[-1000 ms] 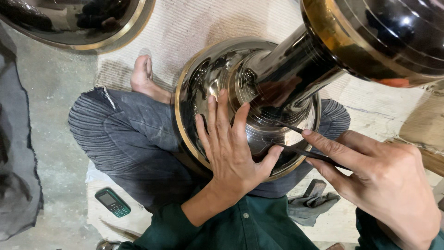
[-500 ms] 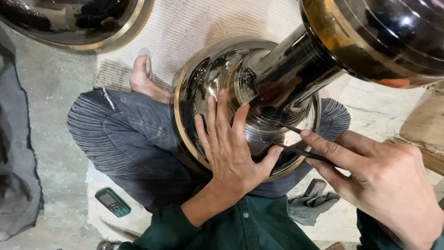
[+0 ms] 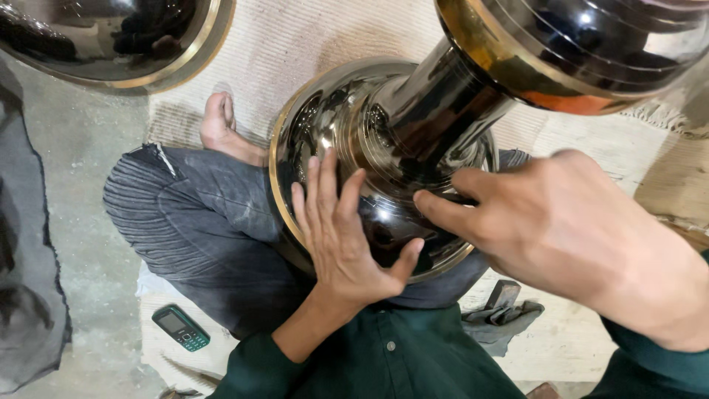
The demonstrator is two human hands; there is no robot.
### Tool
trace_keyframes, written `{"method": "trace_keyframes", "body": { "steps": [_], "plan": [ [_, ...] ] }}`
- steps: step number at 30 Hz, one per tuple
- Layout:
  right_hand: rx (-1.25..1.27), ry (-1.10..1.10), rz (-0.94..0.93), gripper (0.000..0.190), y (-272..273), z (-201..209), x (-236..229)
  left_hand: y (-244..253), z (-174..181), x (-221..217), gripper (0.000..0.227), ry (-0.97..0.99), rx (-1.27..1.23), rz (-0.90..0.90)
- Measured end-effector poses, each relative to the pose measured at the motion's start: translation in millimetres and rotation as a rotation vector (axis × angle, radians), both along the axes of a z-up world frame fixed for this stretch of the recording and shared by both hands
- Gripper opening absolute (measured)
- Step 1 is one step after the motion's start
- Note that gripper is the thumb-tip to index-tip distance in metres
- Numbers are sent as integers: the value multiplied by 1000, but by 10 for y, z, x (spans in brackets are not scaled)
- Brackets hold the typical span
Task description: The person sits on the floor and uses a small tool to scrape or polish the surface of a large, shiny metal object. They rotate the object and work on different sections, occasionally switching tools.
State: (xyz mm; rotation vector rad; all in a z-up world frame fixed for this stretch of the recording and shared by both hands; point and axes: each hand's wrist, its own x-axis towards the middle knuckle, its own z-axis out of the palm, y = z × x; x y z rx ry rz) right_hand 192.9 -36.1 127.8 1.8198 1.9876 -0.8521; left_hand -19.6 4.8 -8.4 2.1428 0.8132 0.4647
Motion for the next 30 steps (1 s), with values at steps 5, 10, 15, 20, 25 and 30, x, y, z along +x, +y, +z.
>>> {"method": "trace_keyframes", "body": {
  "steps": [5, 10, 15, 20, 25, 30],
  "plan": [
    [-83, -35, 34, 65, 179, 40, -60, 24, -33, -75, 102, 1, -18, 5],
    [-98, -29, 102, 27, 288, 4, -126, -9, -74, -69, 102, -14, -6, 16],
    [157, 48, 153, 10, 345, -51, -134, -34, -90, -75, 104, -28, 13, 12],
    [178, -16, 219, 16, 367, -50, -140, -32, -63, -76, 107, -32, 16, 2],
    [218, 3, 203, 17, 356, -43, -112, -30, -52, -69, 109, -38, 21, -2],
    [130, -17, 214, 17, 434, -2, -143, -46, -26, -86, 109, -38, 28, 15]
  ]
}}
